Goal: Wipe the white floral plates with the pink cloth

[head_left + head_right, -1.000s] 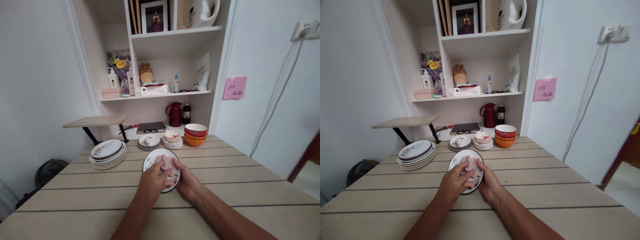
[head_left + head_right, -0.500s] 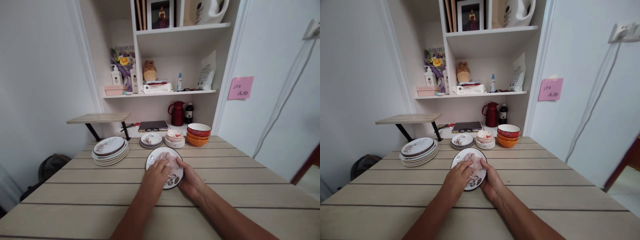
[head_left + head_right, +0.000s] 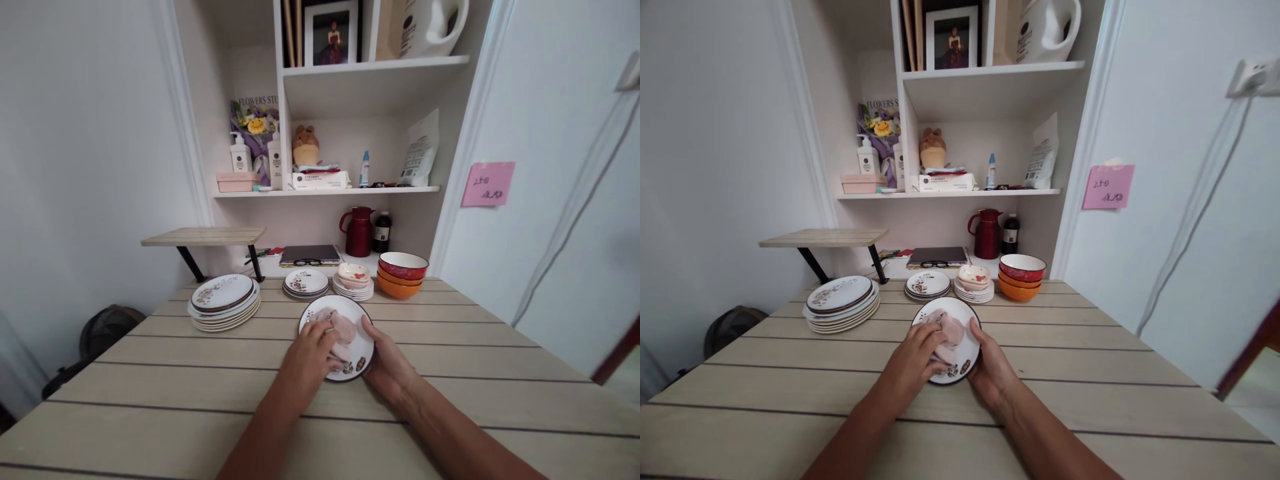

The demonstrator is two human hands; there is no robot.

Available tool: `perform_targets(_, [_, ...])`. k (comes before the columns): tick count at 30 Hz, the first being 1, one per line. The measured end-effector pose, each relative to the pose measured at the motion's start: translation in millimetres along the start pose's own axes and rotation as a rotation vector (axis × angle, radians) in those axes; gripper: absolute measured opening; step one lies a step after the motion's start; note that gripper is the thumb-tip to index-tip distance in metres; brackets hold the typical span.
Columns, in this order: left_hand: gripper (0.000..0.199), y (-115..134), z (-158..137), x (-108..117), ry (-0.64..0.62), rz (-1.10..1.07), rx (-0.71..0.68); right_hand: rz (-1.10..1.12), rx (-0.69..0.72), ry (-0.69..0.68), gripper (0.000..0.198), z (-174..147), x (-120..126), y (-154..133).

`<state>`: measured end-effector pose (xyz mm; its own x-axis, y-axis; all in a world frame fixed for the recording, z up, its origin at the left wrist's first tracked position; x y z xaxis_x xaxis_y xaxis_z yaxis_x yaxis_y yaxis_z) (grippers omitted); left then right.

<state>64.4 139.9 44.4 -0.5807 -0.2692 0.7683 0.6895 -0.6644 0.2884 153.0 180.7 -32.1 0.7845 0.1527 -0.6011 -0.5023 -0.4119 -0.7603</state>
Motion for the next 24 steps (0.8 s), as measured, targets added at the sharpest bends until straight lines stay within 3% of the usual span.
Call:
perform_targets(3, [0.056, -1, 2, -3, -0.011, -0.017, -0.006, -0.015, 0.004, 0.013, 0.047, -1, 0, 0])
perform_targets(8, [0.014, -8, 1, 12, 0.131, -0.124, 0.032, -0.025, -0.001, 0.03, 0.043, -1, 1, 2])
perform_targets(13, [0.028, -19, -4, 20, 0.231, -0.304, 0.118, -0.036, -0.002, 0.022, 0.044, -1, 0, 4])
perform_targets(18, [0.064, -37, -8, 16, 0.279, -0.408, 0.229, -0.024, -0.005, 0.025, 0.045, 0, 1, 5])
perform_targets(24, [0.028, -36, -4, 8, 0.183, -0.368, 0.204, -0.025, -0.007, -0.009, 0.043, 1, 0, 6])
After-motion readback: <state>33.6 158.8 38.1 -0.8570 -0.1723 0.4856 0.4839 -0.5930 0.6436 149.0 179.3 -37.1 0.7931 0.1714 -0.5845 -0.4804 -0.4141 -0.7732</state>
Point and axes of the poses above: each hand's wrist, its own z-axis towards the middle knuckle, its own x-axis out of the back of the hand, y = z × x, the point moved 10 cm from there along z, towards the middle knuckle, and after that the axes turned 9 degrees about -z, right-handed, at the moved point
